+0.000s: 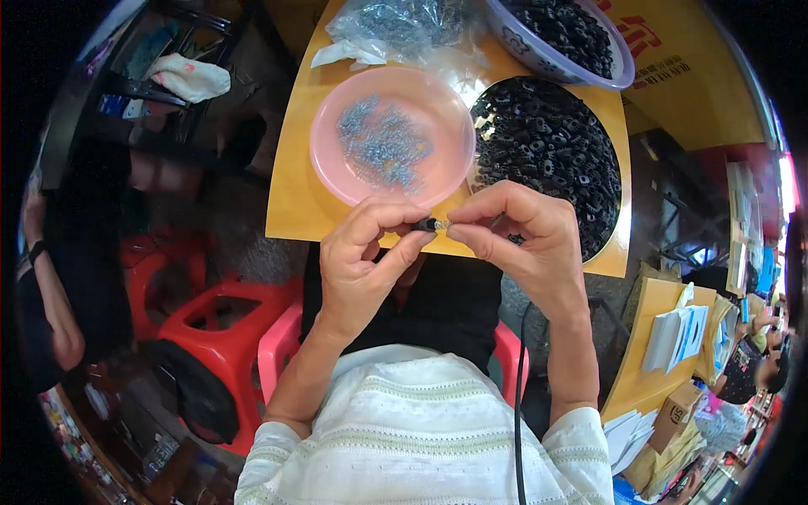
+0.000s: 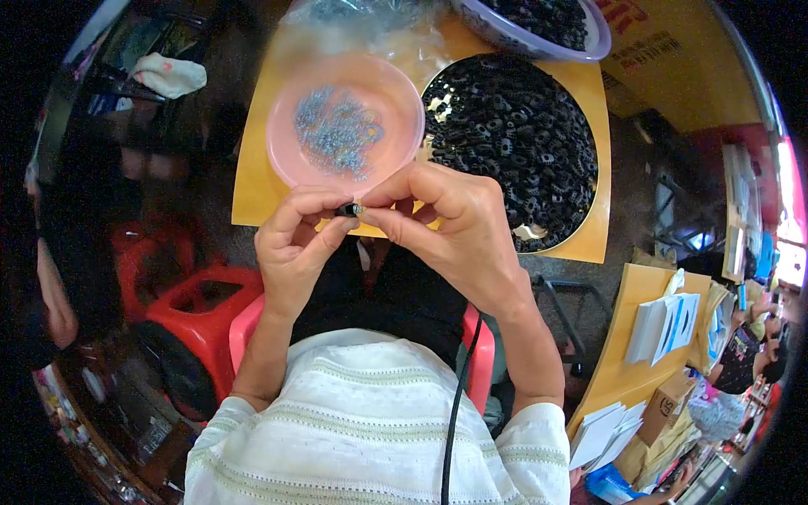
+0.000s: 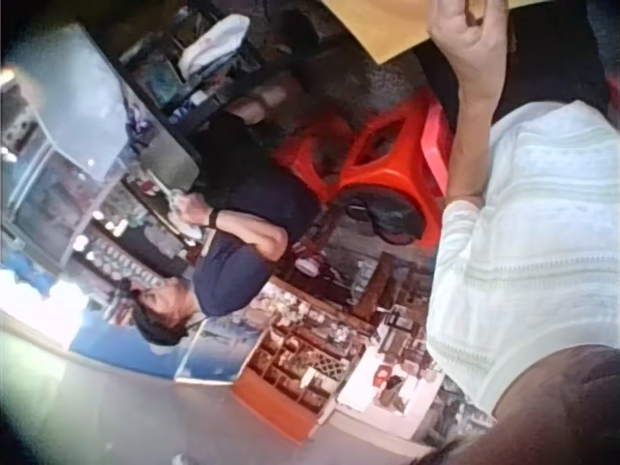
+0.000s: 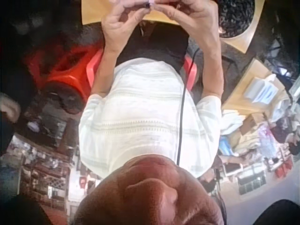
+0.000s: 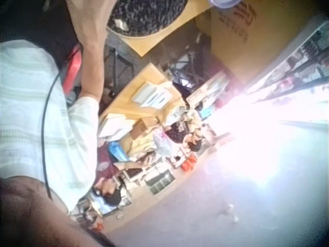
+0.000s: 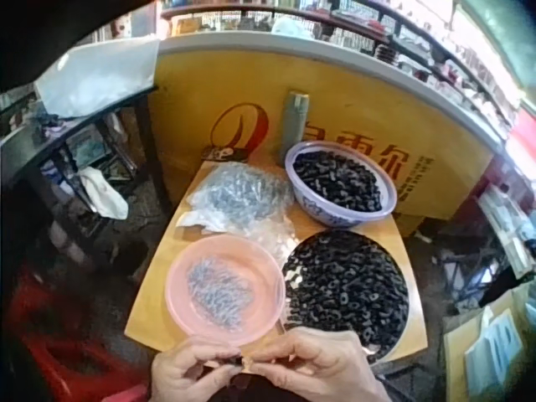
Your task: The person repeatedly assembles small clips by taking metal pieces from a bowl and fitting them into plastic pieces by hand.
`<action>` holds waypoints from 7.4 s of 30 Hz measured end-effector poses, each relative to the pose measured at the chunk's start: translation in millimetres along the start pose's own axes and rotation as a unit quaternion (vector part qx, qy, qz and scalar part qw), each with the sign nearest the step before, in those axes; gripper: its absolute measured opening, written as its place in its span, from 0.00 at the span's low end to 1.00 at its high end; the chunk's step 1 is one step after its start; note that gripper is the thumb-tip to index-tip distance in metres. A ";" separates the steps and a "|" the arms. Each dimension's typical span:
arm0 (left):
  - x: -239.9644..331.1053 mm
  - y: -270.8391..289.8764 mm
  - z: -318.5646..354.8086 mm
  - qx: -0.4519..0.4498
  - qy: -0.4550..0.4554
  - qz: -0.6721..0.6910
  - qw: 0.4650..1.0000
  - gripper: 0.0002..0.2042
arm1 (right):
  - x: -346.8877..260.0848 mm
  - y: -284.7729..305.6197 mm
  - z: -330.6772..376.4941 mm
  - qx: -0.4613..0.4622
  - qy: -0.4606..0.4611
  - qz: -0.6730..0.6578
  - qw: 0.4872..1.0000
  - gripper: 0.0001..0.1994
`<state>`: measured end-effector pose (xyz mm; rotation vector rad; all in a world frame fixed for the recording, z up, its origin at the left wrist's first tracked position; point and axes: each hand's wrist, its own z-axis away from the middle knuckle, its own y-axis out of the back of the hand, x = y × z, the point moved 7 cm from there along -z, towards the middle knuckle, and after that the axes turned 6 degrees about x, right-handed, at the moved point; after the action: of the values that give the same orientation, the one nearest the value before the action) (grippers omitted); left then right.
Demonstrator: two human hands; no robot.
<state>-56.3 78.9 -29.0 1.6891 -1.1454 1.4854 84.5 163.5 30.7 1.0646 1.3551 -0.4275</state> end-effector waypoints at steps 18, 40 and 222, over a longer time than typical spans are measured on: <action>18.9 -50.1 27.0 -0.107 -0.064 -0.101 0.987 0.11 | 12.2 36.3 63.5 0.092 0.013 -0.027 0.995 0.05; -9.7 -33.7 -16.5 -0.017 0.111 0.132 0.985 0.09 | 68.8 10.9 13.1 0.073 -0.156 -0.370 0.913 0.10; -85.4 -59.5 26.9 -0.116 0.227 0.139 0.957 0.10 | 95.0 1.1 45.8 0.051 -0.220 -0.147 0.963 0.09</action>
<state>9.1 99.7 -111.7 0.9865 -1.2700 1.7149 133.4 156.9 -62.5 0.7887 1.0959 -0.9073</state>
